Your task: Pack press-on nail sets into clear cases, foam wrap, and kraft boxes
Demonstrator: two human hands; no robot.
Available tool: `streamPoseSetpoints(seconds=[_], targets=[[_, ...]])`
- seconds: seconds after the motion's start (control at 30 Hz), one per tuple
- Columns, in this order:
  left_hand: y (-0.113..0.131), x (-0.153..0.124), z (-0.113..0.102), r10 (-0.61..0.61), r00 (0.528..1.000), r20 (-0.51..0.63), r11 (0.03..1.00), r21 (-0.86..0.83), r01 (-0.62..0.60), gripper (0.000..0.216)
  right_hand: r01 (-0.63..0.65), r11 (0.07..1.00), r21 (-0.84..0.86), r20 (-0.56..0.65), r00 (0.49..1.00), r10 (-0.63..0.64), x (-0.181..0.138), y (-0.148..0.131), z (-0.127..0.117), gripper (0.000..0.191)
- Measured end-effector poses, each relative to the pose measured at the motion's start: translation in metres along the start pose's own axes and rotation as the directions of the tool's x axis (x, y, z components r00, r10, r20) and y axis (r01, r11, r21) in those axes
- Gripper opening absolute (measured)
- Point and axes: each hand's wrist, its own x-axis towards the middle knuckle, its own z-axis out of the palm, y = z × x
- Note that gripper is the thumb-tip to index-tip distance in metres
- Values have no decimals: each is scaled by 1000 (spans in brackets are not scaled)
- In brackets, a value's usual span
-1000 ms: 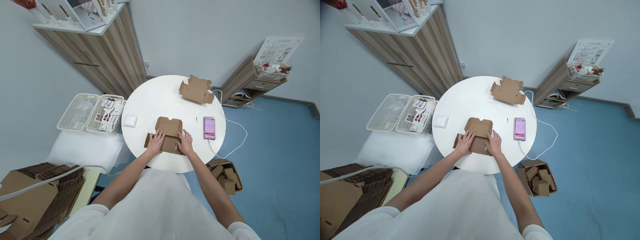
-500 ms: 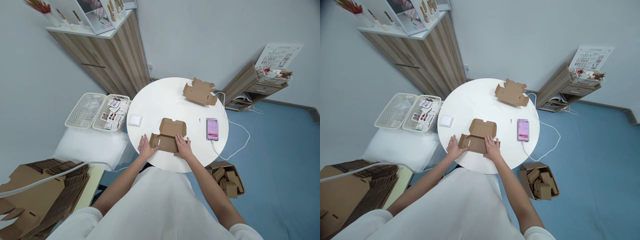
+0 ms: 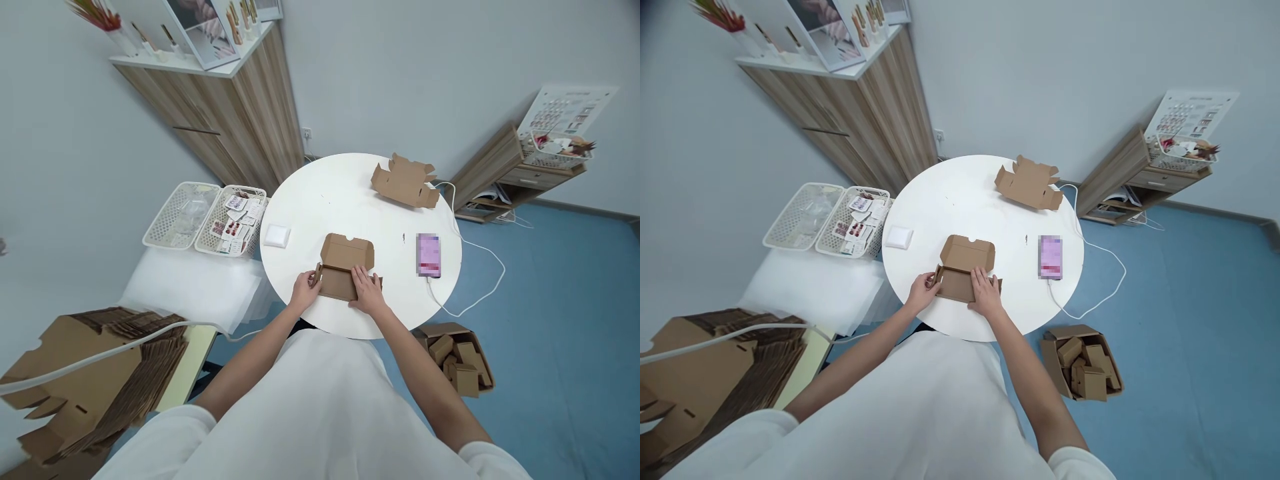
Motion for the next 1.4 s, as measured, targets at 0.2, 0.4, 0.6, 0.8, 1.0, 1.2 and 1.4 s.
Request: streamPoseSetpoints(seconds=[0.2, 0.4, 0.6, 0.8, 1.0, 1.2, 1.4], targets=[[7, -5, 6, -20, 997, 69, 1000, 3, 20, 37, 20, 1000, 0, -1, 1000, -20, -2, -5, -1, 109], [5, 5, 2, -60, 993, 100, 974, 225, 37, 18, 85, 996, 10, 23, 996, -85, -4, -7, -3, 115], [10, 5, 4, -70, 994, 83, 918, 395, 32, 19, 113, 994, 1, 32, 993, -113, -5, -6, -5, 112], [10, -7, -2, 105, 987, 124, 942, 306, -138, 67, 112, 994, -1, 35, 993, -112, -4, -4, -4, 111], [17, -5, -9, 122, 933, 339, 891, 376, -253, 113, 139, 990, 38, 8, 990, -139, -5, -4, -9, 110], [21, 6, -5, 97, 926, 366, 912, 340, -230, 116, -186, 876, 445, -258, 910, 325, -33, 16, -5, 85], [25, 7, -6, 88, 928, 363, 917, 334, -218, 115, -269, 487, 831, 6, 880, 475, -47, 24, 9, 61]])
